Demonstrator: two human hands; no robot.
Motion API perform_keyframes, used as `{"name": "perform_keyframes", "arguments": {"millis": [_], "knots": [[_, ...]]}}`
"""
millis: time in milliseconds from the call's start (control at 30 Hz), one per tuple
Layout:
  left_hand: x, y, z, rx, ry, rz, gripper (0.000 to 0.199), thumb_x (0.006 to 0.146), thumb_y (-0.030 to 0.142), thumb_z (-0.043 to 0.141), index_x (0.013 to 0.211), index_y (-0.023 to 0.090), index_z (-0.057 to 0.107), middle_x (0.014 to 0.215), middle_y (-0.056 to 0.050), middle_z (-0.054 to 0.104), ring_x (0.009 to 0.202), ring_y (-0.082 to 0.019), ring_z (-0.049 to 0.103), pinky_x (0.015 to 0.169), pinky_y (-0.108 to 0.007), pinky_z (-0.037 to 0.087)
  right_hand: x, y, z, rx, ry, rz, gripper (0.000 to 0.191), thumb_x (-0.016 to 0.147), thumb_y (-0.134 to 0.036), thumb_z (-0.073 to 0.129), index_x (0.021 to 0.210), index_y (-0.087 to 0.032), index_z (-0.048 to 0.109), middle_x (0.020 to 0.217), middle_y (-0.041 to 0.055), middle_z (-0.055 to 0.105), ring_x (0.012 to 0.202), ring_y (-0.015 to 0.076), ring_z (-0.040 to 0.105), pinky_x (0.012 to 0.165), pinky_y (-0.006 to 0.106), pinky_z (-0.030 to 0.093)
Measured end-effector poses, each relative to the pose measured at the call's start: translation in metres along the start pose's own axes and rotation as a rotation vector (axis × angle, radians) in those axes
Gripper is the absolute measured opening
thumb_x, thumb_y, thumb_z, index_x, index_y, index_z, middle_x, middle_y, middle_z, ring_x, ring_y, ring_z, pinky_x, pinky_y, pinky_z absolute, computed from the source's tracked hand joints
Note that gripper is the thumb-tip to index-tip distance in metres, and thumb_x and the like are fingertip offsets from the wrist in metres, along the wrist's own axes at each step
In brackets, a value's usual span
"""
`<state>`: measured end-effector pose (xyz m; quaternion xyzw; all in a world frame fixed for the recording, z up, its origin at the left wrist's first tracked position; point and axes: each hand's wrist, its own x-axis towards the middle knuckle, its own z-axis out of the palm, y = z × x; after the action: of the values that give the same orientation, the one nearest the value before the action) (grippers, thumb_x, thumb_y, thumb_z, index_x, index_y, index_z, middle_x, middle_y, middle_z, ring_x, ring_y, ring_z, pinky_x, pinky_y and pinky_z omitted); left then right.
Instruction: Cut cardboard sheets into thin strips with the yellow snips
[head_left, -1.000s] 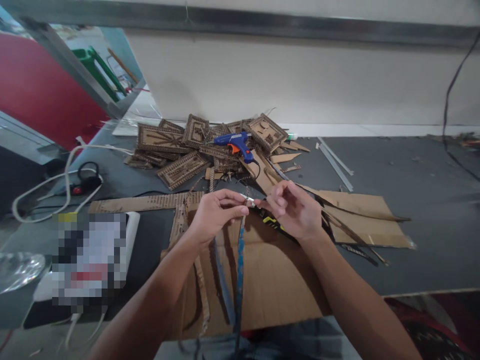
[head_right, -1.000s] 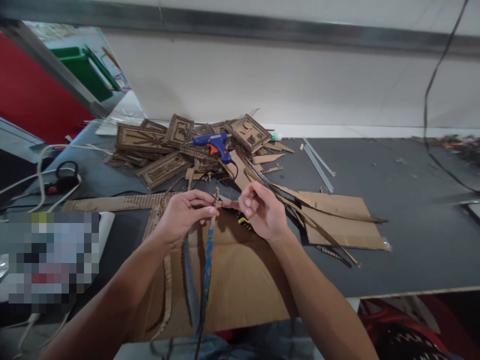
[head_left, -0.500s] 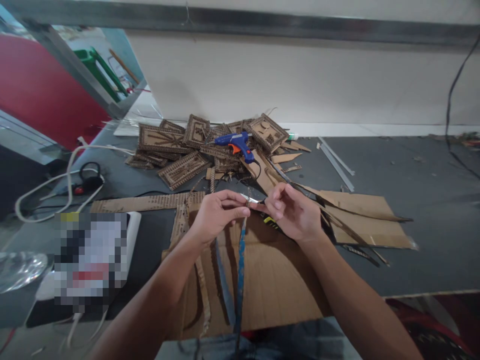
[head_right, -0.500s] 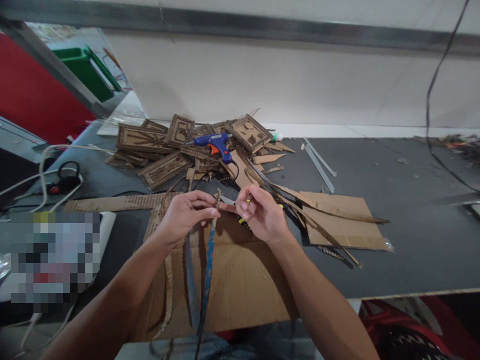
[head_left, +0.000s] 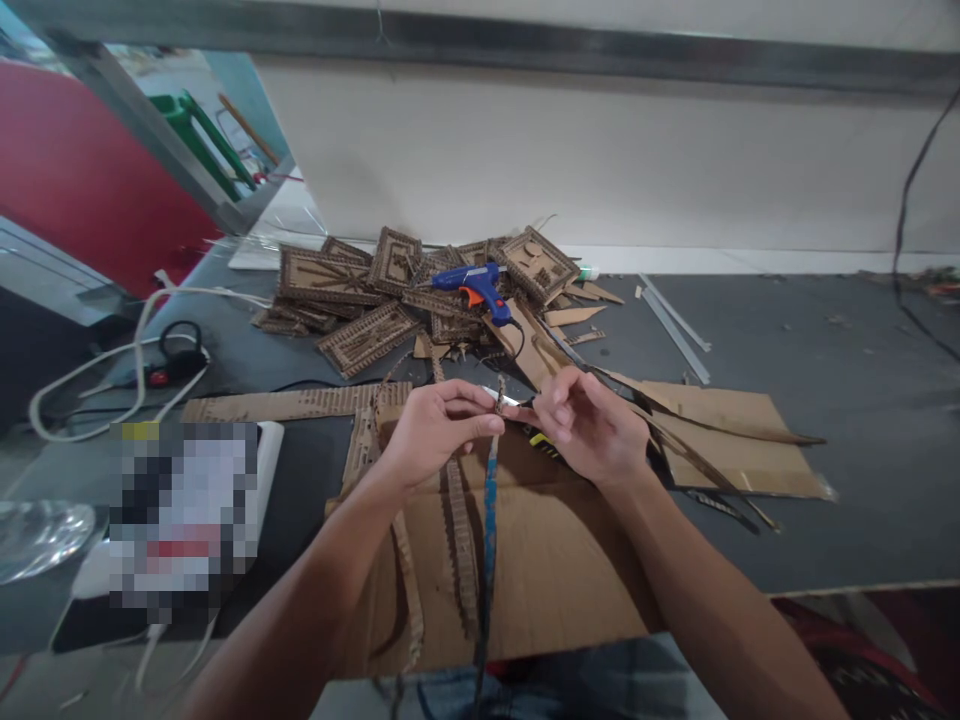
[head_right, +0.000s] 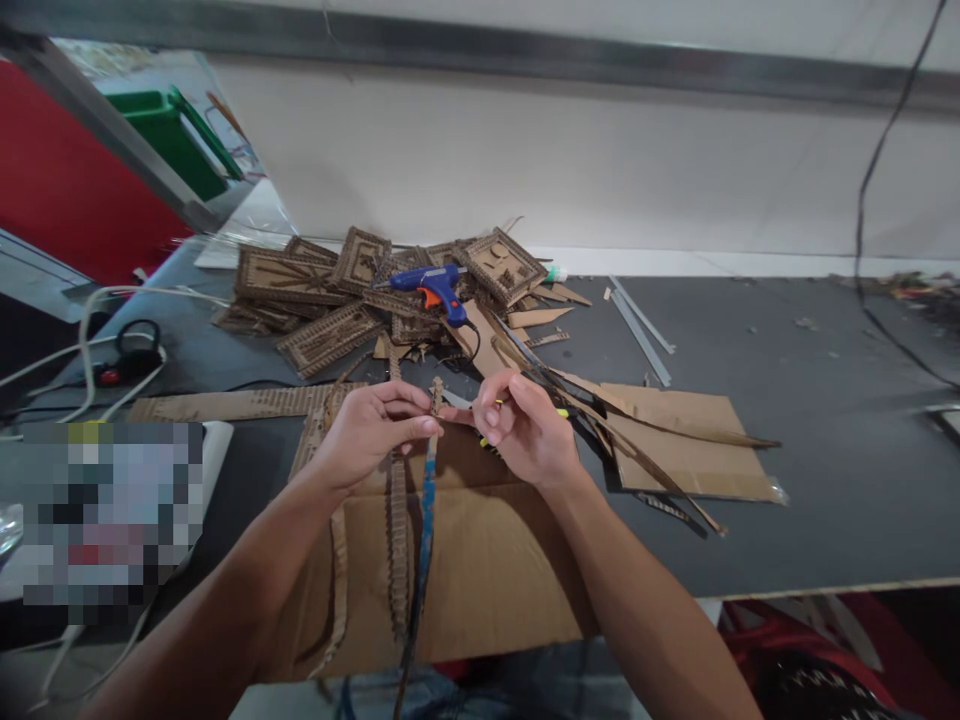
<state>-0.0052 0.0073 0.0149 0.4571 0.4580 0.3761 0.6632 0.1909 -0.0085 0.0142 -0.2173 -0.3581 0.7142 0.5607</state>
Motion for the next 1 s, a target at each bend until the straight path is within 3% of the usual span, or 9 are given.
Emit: {"name": "perform_keyframes", "arguments": {"millis": [133,233,367,500,667,1000], "knots": [[0.0003,-0.0003,0.0022,0.077,0.026,-0.018,0.034,0.059,0.032,0.09,0.079,0.013,0.069,0.067,-0.004,0.072,0.05,-0.008,0.056,0.044,-0.018,0.04,-0.0024,-0.0024,0.0045,0.015,-0.039,-0.017,0.027,0.089,-0.044,0.063,0.077,-0.02,0.066,0.059,-0.0053,0.047,0.046,0.0083,0.04,0.064,0.033,0.053],[0.0013,-0.0005,0.0018,0.056,0.012,-0.01,0.035,0.058,0.033,0.09,0.079,0.013,0.069,0.07,-0.005,0.073,0.056,-0.011,0.061,0.045,-0.019,0.042,-0.0025,-0.0052,0.0059,-0.009,-0.043,-0.06,0.024,0.089,-0.042,0.063,0.077,-0.021,0.066,0.058,-0.0064,0.046,0.045,0.0078,0.039,0.071,0.037,0.055],[0.0022,-0.0002,-0.0009,0.024,0.035,0.019,0.037,0.058,0.035,0.09,0.08,0.014,0.068,0.073,-0.006,0.074,0.055,-0.011,0.061,0.046,-0.02,0.043,0.0009,-0.0055,0.0032,-0.048,0.051,-0.096,0.022,0.085,-0.04,0.068,0.073,-0.022,0.065,0.056,-0.0065,0.045,0.047,0.0086,0.04,0.081,0.042,0.056],[0.0025,-0.0014,-0.0018,0.014,0.018,0.015,0.038,0.058,0.035,0.09,0.08,0.013,0.068,0.071,-0.006,0.074,0.053,-0.011,0.06,0.046,-0.02,0.043,0.0024,-0.0015,0.0015,-0.075,0.054,-0.075,0.024,0.085,-0.042,0.068,0.074,-0.02,0.066,0.057,-0.0053,0.049,0.047,0.0083,0.041,0.071,0.037,0.055],[0.0023,-0.0036,-0.0011,0.012,0.013,0.02,0.037,0.059,0.034,0.09,0.081,0.013,0.069,0.071,-0.005,0.074,0.054,-0.01,0.061,0.047,-0.02,0.043,0.0017,0.0011,0.0015,-0.113,0.049,-0.067,0.028,0.084,-0.045,0.069,0.074,-0.019,0.067,0.056,-0.0041,0.051,0.047,0.0086,0.045,0.052,0.026,0.042],[0.002,-0.0024,-0.0004,0.012,0.016,0.009,0.036,0.058,0.033,0.09,0.078,0.013,0.069,0.069,-0.005,0.073,0.053,-0.011,0.061,0.046,-0.02,0.042,0.0018,0.001,0.0003,-0.128,0.039,-0.053,0.029,0.085,-0.047,0.068,0.075,-0.019,0.067,0.056,-0.0046,0.05,0.046,0.0091,0.044,0.05,0.027,0.039]]}}
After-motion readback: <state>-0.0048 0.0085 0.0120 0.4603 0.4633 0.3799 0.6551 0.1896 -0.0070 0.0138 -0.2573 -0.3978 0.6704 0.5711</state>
